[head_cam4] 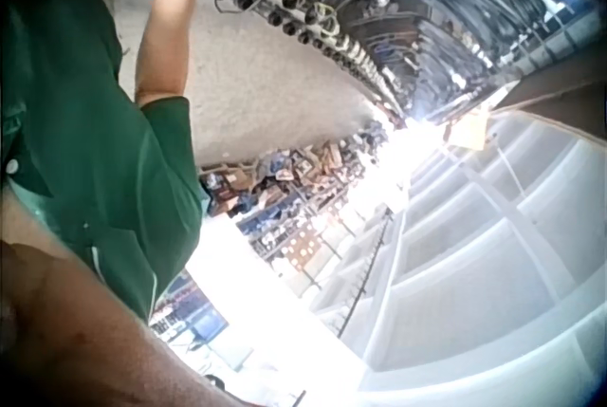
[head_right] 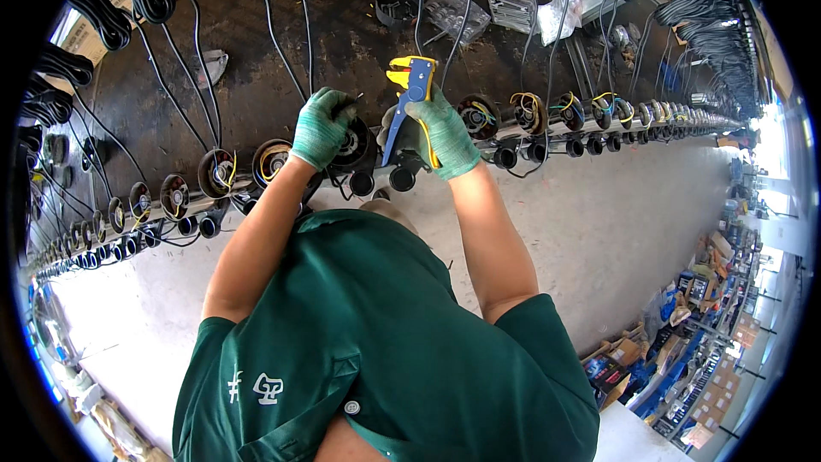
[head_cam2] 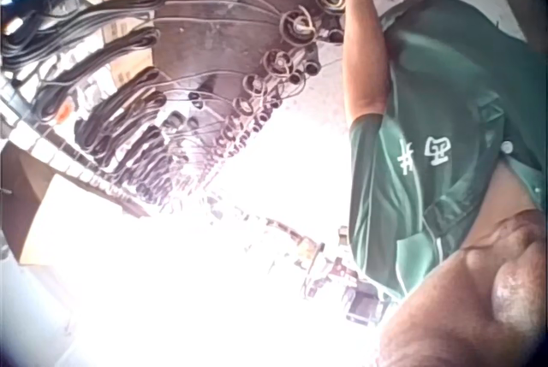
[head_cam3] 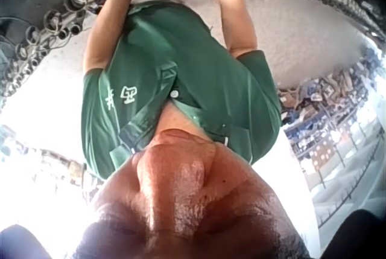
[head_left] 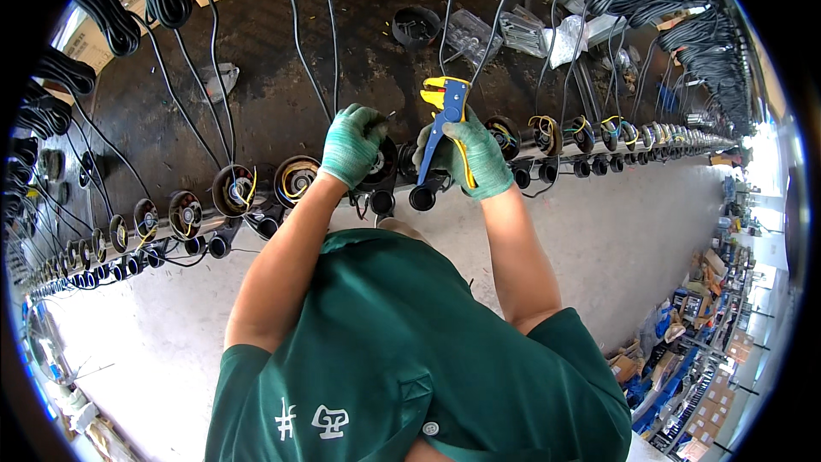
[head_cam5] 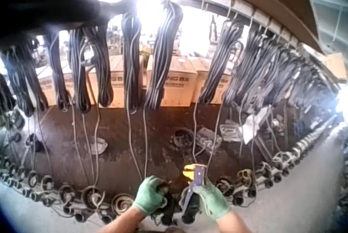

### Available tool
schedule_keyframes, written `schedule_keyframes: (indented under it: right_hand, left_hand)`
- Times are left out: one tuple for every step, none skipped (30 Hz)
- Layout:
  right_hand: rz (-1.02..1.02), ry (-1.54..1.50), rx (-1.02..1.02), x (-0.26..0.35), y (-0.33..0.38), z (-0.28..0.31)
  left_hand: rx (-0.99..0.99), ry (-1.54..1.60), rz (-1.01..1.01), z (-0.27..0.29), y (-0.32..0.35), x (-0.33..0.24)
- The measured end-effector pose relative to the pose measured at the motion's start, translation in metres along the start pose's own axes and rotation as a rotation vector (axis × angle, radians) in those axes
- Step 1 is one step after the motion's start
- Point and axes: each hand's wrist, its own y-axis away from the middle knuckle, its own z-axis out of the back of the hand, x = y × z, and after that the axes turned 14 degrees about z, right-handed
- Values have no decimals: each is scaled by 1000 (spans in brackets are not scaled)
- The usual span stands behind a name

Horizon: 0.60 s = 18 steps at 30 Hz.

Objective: The person uses a yellow and blue crimping tool to secure wire connectors onto a series of cylindrical metal components arranged in a row. The person repeatedly positions the tool over the exposed wire ends and squeezes the handles to crimp the connectors, moving sequentially along the line of components.

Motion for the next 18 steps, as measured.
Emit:
schedule_keyframes:
  right_hand:
    - [3, 9, 7, 6, 2, -2]
    - [7, 19, 12, 13, 7, -6]
    - [12, 29, 16, 19, 10, -6]
    - [37, 29, 10, 22, 12, -1]
    - [103, 9, 23, 29, 18, 1]
    - [173, -6, -19, 33, 21, 4]
    - [245, -16, -70, 38, 28, 8]
    - [278, -39, -90, 40, 32, 18]
    - [289, -51, -123, 42, 37, 29]
    - [298, -66, -152, 44, 42, 38]
    - [306, -80, -181, 46, 46, 45]
    - [310, -75, -218, 48, 53, 48]
    - [316, -49, -231, 50, 59, 50]
    - [323, -22, -244, 52, 65, 50]
    - [329, 6, -257, 53, 71, 52]
    - [314, 45, -273, 51, 75, 52]
    - [308, 30, -274, 48, 78, 53]
    - [302, 16, -274, 46, 81, 55]
  left_hand:
    - [-3, -26, -4, 0, 1, -1]
    - [-5, -52, -10, 0, 1, -2]
    - [-10, -39, -20, 0, 1, -4]
    - [-16, -29, -27, 1, 2, -4]
    - [-20, -18, -34, 2, 3, -5]
    - [10, 26, 0, 4, 4, -5]
    - [-32, 44, -49, 5, 6, -12]
    - [-75, 64, -101, 6, 8, -22]
    - [-117, 84, -152, 8, 9, -32]
    - [-117, -54, -225, 15, 10, -44]
    - [-68, -123, -265, 17, 9, -52]
    - [-18, -192, -306, 17, 8, -59]
    - [31, -265, -345, 17, 7, -64]
    - [121, -339, -343, 15, 7, -72]
    - [164, -399, -321, 11, 10, -81]
    - [199, -464, -298, 7, 15, -90]
    - [235, -529, -273, 1, 19, -97]
    - [195, -520, -251, -8, 21, -99]
